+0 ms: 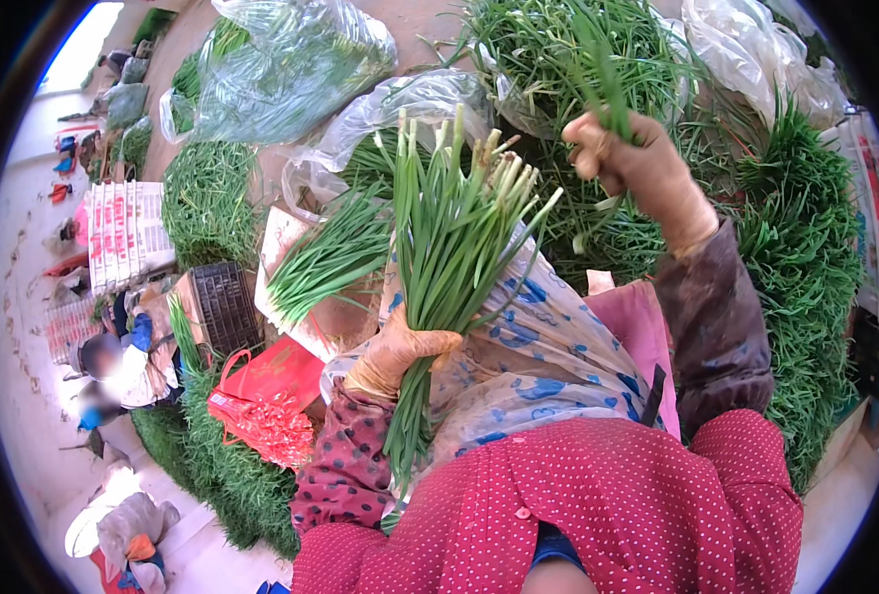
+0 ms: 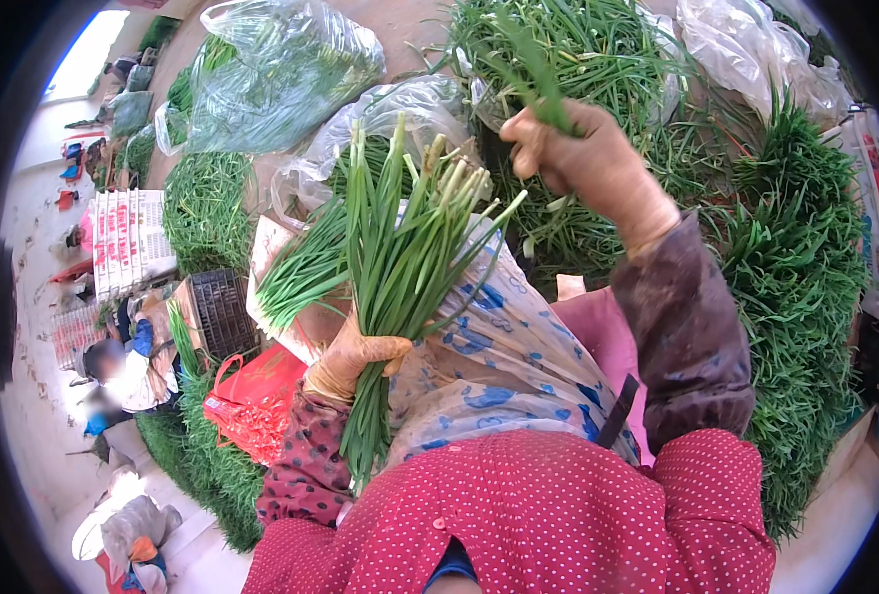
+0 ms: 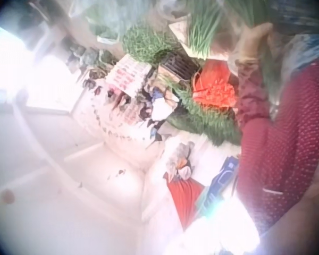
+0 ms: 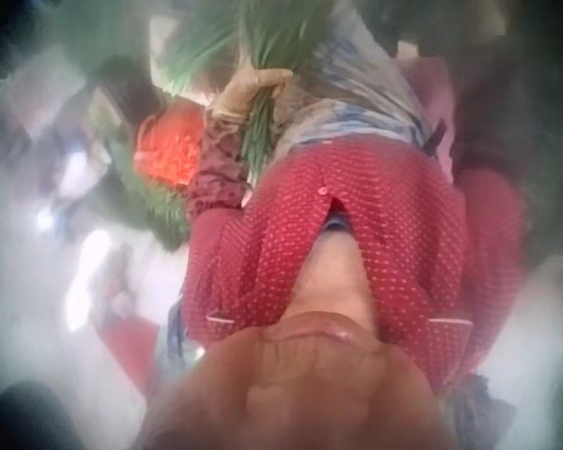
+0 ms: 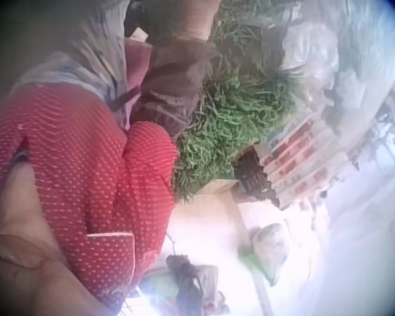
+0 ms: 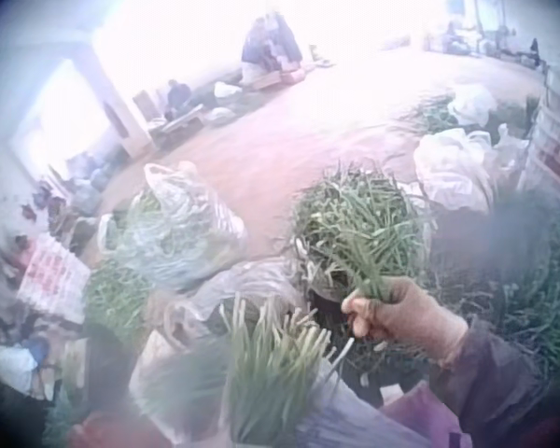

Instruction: The person sorts and bundles green onions by hand, tying them with red strings and placing them into plastic bags.

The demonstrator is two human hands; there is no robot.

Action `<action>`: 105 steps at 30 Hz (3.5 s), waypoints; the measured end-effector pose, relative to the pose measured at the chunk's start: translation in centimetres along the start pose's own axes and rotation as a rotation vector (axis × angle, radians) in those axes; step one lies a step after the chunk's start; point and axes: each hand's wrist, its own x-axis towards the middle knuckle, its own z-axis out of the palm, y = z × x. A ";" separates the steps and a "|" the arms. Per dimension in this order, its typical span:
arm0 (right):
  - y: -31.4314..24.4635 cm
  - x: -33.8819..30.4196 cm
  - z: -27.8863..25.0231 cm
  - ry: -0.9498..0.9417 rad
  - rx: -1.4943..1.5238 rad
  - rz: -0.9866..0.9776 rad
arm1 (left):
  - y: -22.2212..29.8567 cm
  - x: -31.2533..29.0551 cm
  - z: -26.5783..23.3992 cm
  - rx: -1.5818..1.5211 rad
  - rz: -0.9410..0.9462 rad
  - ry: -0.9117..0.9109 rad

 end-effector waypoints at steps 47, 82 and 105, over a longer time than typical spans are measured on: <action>10.1 7.1 4.4 -0.548 -0.158 0.389 | -3.1 -5.1 -2.1 -0.122 -0.022 -0.110; 5.0 5.8 6.5 -0.296 -0.346 0.030 | -5.6 -4.8 -2.3 -0.383 0.175 -0.017; 3.8 2.4 10.9 -0.358 -0.600 -0.173 | -4.1 -5.0 -0.7 -0.246 0.158 0.051</action>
